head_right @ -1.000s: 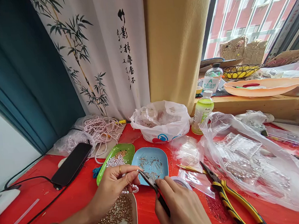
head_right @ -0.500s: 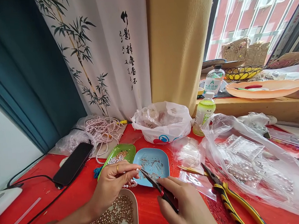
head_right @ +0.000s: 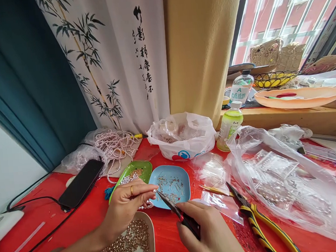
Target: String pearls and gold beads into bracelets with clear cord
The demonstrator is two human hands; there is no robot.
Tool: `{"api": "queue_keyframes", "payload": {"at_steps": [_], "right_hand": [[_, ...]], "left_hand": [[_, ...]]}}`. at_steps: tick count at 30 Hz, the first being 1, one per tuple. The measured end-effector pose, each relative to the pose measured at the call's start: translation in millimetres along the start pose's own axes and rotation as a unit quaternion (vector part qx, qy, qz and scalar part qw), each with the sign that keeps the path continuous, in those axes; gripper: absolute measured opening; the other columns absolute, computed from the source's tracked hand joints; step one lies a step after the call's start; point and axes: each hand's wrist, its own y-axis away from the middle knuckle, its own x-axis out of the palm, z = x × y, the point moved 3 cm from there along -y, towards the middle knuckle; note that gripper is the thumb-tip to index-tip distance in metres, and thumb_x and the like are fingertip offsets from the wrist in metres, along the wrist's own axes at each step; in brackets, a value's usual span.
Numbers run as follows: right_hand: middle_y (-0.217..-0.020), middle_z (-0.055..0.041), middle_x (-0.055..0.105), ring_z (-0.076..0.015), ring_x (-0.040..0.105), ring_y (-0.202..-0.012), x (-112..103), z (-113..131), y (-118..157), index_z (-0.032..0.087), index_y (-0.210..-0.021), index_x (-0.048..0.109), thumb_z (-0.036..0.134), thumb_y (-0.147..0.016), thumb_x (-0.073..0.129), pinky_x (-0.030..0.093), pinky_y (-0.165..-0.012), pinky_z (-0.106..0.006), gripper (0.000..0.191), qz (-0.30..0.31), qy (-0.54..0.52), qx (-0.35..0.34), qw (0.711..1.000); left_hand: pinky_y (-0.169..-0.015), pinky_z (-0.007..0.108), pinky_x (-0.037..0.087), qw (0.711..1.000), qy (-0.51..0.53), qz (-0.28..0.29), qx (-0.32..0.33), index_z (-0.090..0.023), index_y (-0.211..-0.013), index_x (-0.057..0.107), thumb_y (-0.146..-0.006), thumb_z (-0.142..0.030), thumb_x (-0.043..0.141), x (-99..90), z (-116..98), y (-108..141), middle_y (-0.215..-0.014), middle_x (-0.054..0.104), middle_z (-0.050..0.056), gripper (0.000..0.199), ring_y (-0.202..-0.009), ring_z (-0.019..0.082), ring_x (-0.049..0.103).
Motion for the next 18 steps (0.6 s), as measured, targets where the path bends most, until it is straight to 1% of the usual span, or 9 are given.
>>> {"api": "queue_keyframes", "payload": {"at_steps": [6, 12, 18], "right_hand": [[-0.059, -0.0024, 0.061, -0.0160, 0.051, -0.054, -0.1, -0.4, 0.3, 0.019, -0.063, 0.064, 0.030, -0.074, 0.049, 0.041, -0.052, -0.024, 0.022, -0.004, -0.005, 0.006, 1.000], [-0.060, -0.0020, 0.061, -0.0160, 0.051, -0.055, 0.4, -0.8, -0.6, 0.018, -0.066, 0.064, 0.028, -0.075, 0.048, 0.040, -0.052, -0.024, 0.021, 0.014, -0.007, 0.014, 1.000], [-0.061, -0.0019, 0.061, -0.0160, 0.051, -0.055, 0.3, -1.4, 0.0, 0.018, -0.065, 0.063, 0.026, -0.075, 0.049, 0.040, -0.052, -0.025, 0.019, 0.016, -0.014, 0.017, 1.000]], "left_hand": [[-0.056, 0.023, 0.048, 1.000, -0.003, 0.002, 0.006, -0.021, -0.084, 0.071, -0.075, -0.026, 0.060, -0.1, 0.5, 0.3, -0.067, 0.062, 0.004, 0.015, -0.062, 0.013, 0.056], [-0.060, 0.024, 0.048, 1.000, -0.019, 0.004, 0.022, -0.021, -0.085, 0.071, -0.076, -0.025, 0.060, 0.3, 0.9, 0.8, -0.068, 0.063, 0.003, 0.015, -0.065, 0.014, 0.057], [-0.061, 0.024, 0.047, 0.997, -0.042, 0.009, 0.071, -0.023, -0.087, 0.070, -0.077, -0.021, 0.059, -0.1, -4.4, -0.3, -0.066, 0.065, 0.003, 0.015, -0.064, 0.013, 0.055]]}}
